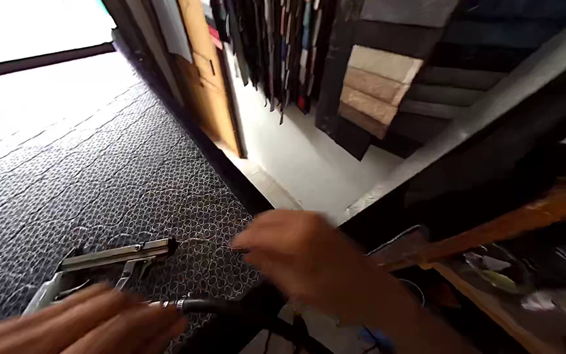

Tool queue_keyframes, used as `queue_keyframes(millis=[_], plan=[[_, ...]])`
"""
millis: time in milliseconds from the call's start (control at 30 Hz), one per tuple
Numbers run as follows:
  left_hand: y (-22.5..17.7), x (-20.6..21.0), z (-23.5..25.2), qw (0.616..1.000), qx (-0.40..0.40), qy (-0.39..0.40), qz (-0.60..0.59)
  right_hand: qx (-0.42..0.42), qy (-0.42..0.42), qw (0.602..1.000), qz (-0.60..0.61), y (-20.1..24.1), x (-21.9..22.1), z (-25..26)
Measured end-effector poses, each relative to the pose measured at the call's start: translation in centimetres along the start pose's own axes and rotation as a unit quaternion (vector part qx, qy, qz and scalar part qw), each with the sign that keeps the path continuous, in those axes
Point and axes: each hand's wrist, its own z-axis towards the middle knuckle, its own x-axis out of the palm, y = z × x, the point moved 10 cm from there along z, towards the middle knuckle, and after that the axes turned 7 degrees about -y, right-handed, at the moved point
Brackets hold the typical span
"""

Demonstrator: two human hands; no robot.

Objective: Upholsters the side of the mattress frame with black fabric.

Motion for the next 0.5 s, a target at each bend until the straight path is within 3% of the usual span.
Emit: queue_keyframes(millis=[100, 200, 300, 367, 433, 467, 500], plan=[[0.0, 6.9, 5.8, 0.996, 0.068, -0.017, 0.053, 0.119, -0.061, 0.991, -0.031, -8.8, -3.7, -6.5], [-1.5, 12.5, 9.9, 0.990, 0.131, 0.036, 0.023, 0.225, -0.103, 0.963, 0.110, -12.6, -1.6, -11.3], [-3.1, 13.7, 11.2, 0.980, 0.177, 0.085, -0.010, 0.382, -0.111, 0.900, 0.181, -17.7, 2.9, -16.8], [-3.8, 13.9, 11.2, 0.978, 0.186, 0.093, 0.000, 0.530, -0.017, 0.803, 0.272, -21.7, 10.2, -22.8], [-4.9, 14.3, 11.0, 0.974, 0.207, 0.092, 0.013, 0.647, 0.073, 0.641, 0.405, -21.9, 17.8, -28.9], [-5.4, 14.4, 11.1, 0.969, 0.226, 0.094, 0.024, 0.670, 0.078, 0.592, 0.441, -21.4, 20.0, -30.4], [-5.7, 14.5, 11.2, 0.965, 0.240, 0.097, 0.035, 0.676, 0.052, 0.567, 0.467, -21.3, 21.0, -30.7]])
